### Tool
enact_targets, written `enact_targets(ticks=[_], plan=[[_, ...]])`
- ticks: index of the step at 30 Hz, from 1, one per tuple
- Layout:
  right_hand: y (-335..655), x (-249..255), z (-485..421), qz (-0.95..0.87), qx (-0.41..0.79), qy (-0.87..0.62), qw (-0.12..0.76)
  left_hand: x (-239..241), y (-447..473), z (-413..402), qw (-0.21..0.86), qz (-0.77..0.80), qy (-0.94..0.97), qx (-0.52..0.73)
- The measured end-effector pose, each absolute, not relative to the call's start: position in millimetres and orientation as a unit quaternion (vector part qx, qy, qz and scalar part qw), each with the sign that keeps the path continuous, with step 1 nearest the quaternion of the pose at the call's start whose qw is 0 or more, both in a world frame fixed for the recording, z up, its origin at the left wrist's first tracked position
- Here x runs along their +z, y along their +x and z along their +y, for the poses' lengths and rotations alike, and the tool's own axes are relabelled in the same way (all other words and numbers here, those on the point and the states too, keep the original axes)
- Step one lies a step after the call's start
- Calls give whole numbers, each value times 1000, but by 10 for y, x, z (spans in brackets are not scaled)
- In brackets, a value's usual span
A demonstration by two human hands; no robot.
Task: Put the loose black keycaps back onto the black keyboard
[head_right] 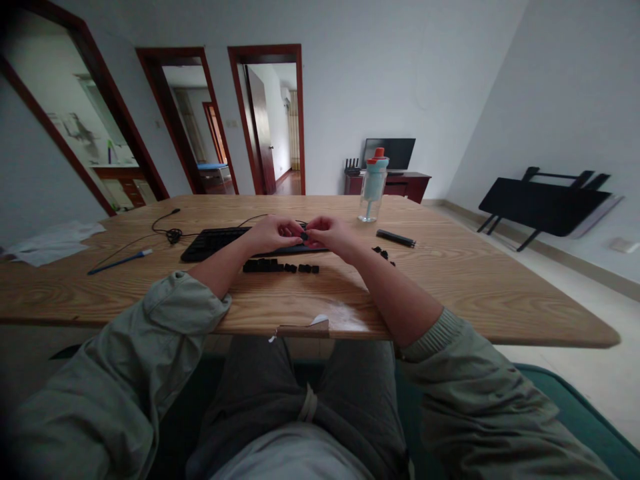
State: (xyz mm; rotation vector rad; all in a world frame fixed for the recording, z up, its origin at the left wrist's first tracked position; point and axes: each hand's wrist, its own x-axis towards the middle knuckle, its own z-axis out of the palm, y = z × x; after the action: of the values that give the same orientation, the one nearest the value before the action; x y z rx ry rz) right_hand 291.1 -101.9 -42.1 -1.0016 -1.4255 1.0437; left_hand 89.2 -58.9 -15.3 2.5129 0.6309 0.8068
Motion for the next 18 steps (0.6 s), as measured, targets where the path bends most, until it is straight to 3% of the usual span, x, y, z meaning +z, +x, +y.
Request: enact_targets(ticks=[13,18], plan=[[2764,-435,-1113,-624,424,-444,483,-167,831,-538,242,246,911,226],[2878,-449,-1062,-684,312,-493,438,-120,726,-480,200,300,911,202]])
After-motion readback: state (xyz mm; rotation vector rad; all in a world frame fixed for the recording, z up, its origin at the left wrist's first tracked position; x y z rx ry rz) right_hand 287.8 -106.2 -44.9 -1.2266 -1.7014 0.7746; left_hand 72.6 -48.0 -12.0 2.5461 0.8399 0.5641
